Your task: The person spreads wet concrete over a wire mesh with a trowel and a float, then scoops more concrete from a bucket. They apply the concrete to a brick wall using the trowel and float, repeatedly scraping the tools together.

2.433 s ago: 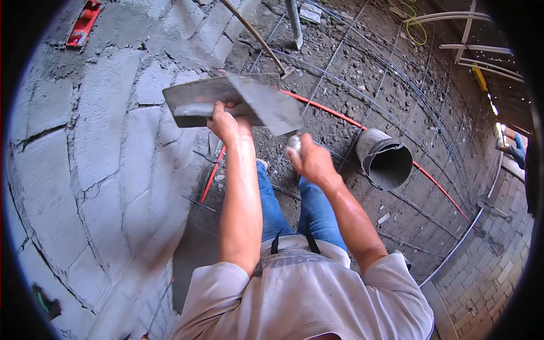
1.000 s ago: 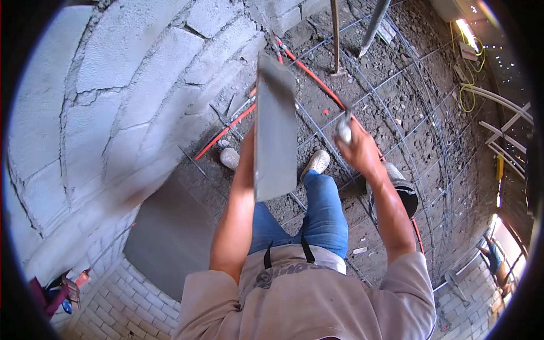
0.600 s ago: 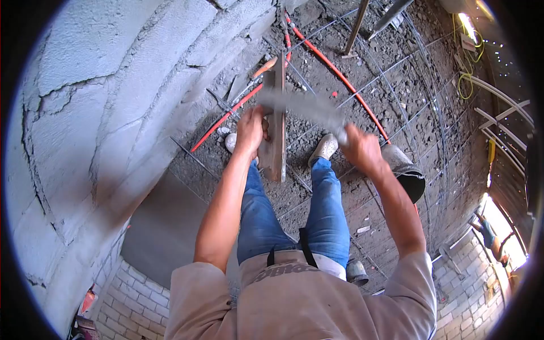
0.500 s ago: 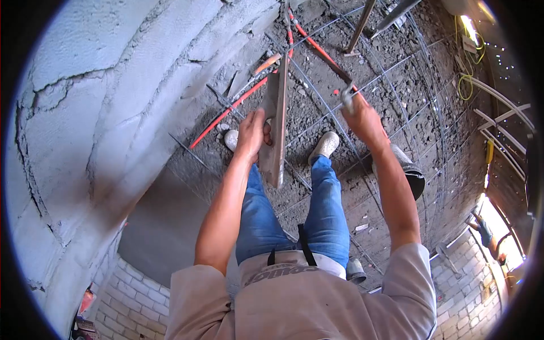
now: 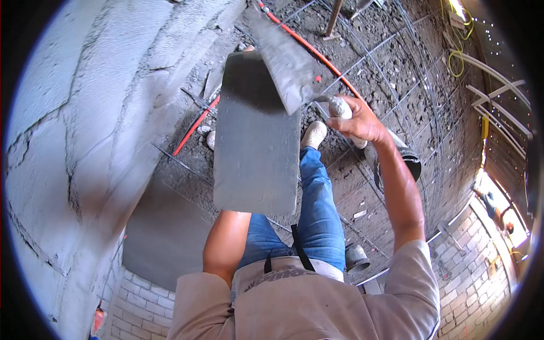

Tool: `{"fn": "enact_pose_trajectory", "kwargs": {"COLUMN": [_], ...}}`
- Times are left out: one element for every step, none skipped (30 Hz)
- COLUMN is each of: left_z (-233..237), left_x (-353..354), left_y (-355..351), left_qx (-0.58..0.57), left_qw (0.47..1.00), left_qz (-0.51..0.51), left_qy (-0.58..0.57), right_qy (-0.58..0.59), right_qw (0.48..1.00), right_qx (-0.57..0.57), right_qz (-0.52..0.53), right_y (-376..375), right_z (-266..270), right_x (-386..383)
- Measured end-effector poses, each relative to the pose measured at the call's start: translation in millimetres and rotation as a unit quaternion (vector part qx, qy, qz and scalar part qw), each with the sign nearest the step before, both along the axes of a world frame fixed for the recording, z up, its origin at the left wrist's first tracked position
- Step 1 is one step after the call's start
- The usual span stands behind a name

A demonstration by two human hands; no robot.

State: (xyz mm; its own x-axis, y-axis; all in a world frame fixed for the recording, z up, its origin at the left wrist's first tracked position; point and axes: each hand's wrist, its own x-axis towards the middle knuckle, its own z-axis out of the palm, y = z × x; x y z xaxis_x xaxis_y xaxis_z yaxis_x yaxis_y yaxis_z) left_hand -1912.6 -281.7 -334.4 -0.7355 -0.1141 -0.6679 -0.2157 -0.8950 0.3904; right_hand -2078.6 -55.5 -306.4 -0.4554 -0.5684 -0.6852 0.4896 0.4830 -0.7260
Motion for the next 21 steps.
{"fn": "enact_pose_trajectory", "kwargs": {"left_z": [-1.8,-2.6,-2.6,-2.5,-3.0,-4.0,-6.7,-10.0,-12.5,-16.1,-20.8,-25.9,-29.7,-34.4,-39.0,-43.6,-47.8,-51.0,-55.6,-59.6,-63.3], "left_x": [1.7,5.5,8.7,11.9,15.4,17.7,18.3,18.1,17.1,16.5,14.9,12.4,10.9,8.0,6.5,5.5,4.1,4.9,3.6,3.4,4.0], "left_y": [4.1,7.9,9.6,9.8,8.9,7.7,7.3,5.8,4.5,1.7,-1.4,-4.2,-7.9,-11.4,-14.0,-16.7,-18.5,-20.0,-21.6,-23.0,-24.9], "left_qx": [0.002,0.000,0.001,0.000,-0.001,-0.005,-0.005,-0.006,-0.010,-0.014,-0.016,-0.019,-0.024,-0.027,-0.030,-0.033,-0.033,-0.037,-0.038,-0.039,-0.041], "left_qw": [1.000,1.000,1.000,1.000,1.000,1.000,1.000,1.000,1.000,0.999,0.999,0.998,0.998,0.997,0.996,0.996,0.995,0.995,0.995,0.995,0.995], "left_qz": [0.004,0.002,0.004,0.005,0.008,0.010,0.014,0.022,0.028,0.034,0.045,0.053,0.061,0.069,0.078,0.083,0.089,0.091,0.093,0.094,0.093], "left_qy": [-0.001,-0.001,-0.003,-0.004,-0.007,-0.008,-0.010,-0.009,-0.004,-0.003,-0.001,0.005,0.006,0.009,0.011,0.011,0.012,0.011,0.010,0.007,0.005], "right_qy": [-0.020,-0.014,-0.016,0.018,0.052,0.055,0.052,0.055,0.060,0.062,0.083,0.105,0.107,0.126,0.145,0.147,0.148,0.178,0.228,0.292,0.356], "right_qw": [0.999,0.997,0.997,0.989,0.976,0.976,0.976,0.967,0.952,0.952,0.943,0.932,0.932,0.949,0.960,0.965,0.969,0.956,0.944,0.928,0.907], "right_qx": [0.009,0.020,0.022,0.016,0.009,0.025,0.026,0.087,0.147,0.146,0.187,0.227,0.224,0.214,0.203,0.192,0.182,0.219,0.227,0.216,0.203], "right_qz": [0.034,0.079,0.075,0.144,0.212,0.212,0.208,0.235,0.262,0.263,0.263,0.262,0.263,0.194,0.126,0.101,0.074,0.076,0.068,0.083,0.097], "right_y": [0.2,-0.8,4.9,11.6,18.8,27.0,38.1,51.7,65.3,80.6,96.5,105.6,113.2,118.7,116.0,112.0,97.8,86.9,75.7,68.6,62.3], "right_z": [2.9,8.0,2.3,-4.2,-9.0,-11.7,-15.0,-18.8,-22.9,-27.4,-33.0,-37.5,-41.7,-41.9,-36.3,-29.1,-18.4,-16.1,-13.3,-16.5,-20.6], "right_x": [-6.9,-14.9,-18.6,-22.7,-24.3,-21.4,-17.0,-14.1,-13.1,-10.8,-6.5,-1.8,8.5,21.3,31.7,41.8,52.5,66.2,79.3,93.5,106.9]}}
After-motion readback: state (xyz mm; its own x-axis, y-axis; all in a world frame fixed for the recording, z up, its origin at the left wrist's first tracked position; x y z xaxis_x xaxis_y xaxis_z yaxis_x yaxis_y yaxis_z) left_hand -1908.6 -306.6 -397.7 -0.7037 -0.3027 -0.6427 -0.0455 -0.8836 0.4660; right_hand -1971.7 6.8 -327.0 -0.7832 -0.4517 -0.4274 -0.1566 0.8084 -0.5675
